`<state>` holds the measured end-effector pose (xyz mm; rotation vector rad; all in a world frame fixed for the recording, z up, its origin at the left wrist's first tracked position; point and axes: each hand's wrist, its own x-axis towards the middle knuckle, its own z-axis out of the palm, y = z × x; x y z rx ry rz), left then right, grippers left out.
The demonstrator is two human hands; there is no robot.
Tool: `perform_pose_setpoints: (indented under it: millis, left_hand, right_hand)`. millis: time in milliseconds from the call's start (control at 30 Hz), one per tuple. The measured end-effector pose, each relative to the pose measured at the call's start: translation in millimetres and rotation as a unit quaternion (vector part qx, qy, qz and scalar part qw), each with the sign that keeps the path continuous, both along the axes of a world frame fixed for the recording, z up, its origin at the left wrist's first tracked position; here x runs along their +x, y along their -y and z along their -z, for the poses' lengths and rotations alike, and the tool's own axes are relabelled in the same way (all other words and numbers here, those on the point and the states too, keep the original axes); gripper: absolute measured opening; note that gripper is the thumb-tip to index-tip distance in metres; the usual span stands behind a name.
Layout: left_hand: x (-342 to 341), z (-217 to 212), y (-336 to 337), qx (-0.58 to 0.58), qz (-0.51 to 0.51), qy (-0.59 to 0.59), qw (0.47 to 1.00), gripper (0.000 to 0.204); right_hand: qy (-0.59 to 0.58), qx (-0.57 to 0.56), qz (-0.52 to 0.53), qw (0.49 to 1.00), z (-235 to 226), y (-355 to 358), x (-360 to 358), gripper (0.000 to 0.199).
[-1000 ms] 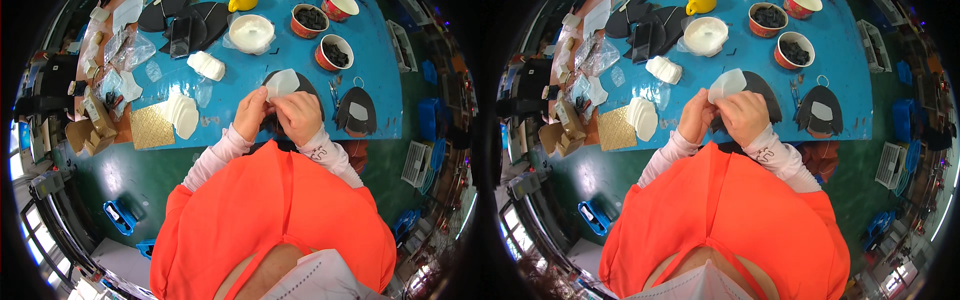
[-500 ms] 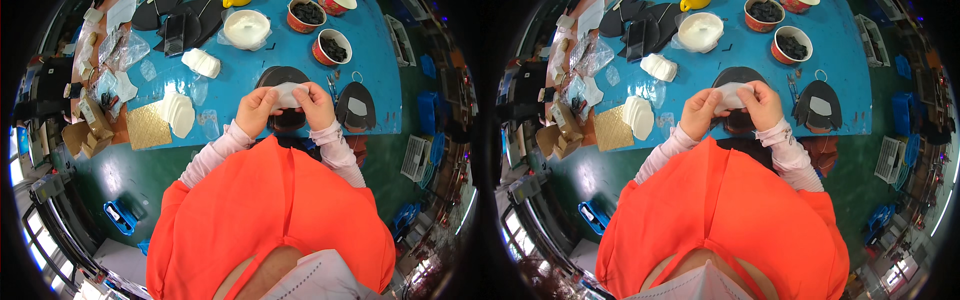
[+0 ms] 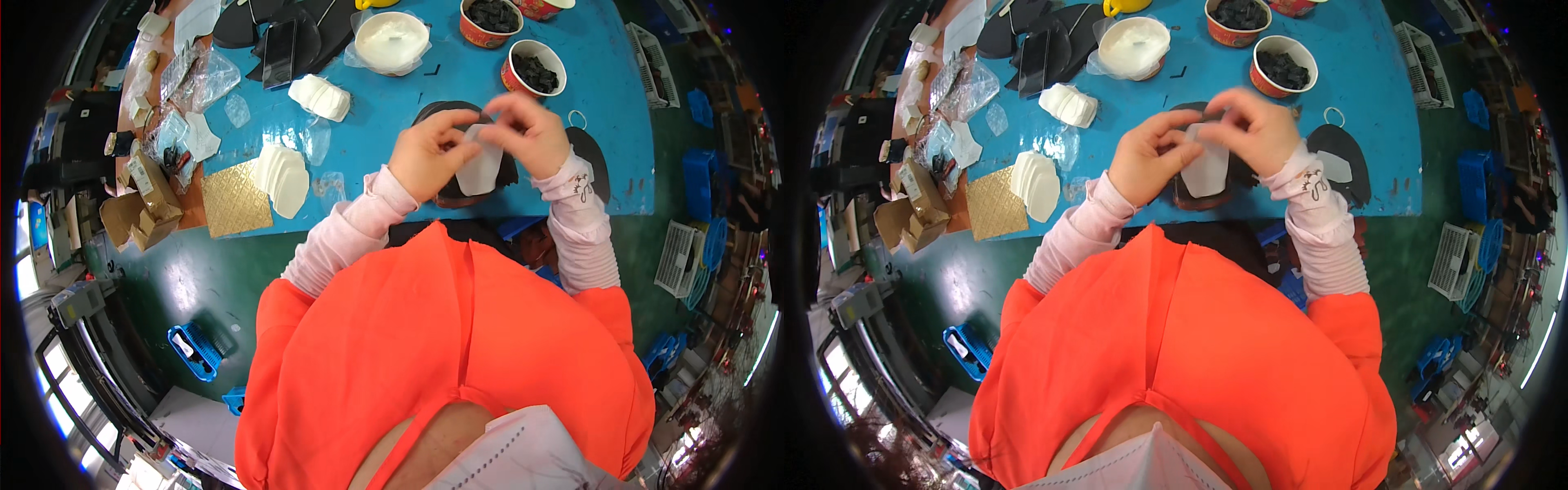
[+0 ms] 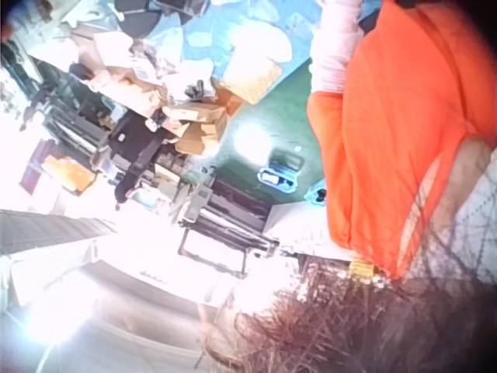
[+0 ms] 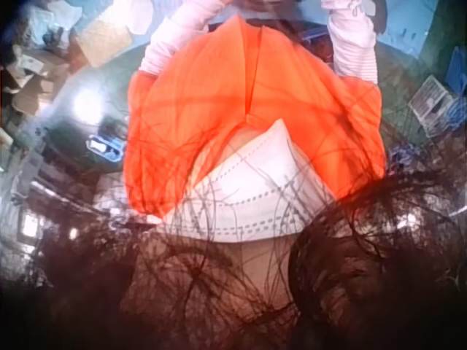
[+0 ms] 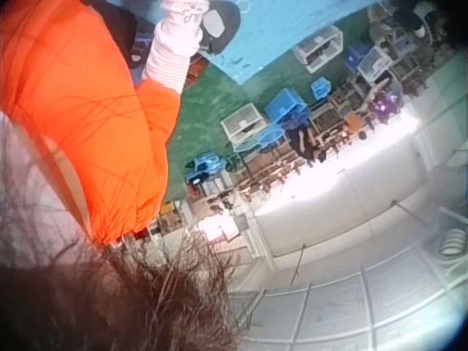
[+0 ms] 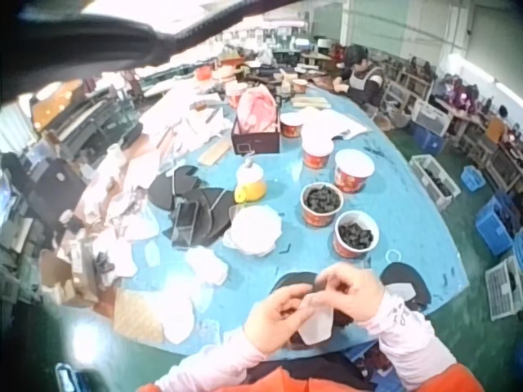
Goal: Applying white reinforcement patches to black shoe upper components.
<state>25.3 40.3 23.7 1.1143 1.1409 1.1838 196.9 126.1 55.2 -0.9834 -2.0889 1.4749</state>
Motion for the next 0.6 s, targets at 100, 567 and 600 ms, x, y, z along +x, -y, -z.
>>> perform_pose_setpoints:
  millis: [100,567,600]
  left_hand:
    - [10,10,0,-0.055,-0.152,0.159,0.974,0.027]
    - [26,46,62,-0.068,-0.095,-0.273,0.955,0.018]
    - [28,50,69,-0.043,-0.096,-0.278,0.955,0.012]
  right_hand:
    - [-0.068,-0.081,0.224,0.969,23,3,19,0.037]
    - [-0.004,-0.125,0.196,0.973,88,84,36,0.014]
    - [0.002,-0.135,0.184,0.974,93,90,39,0.014]
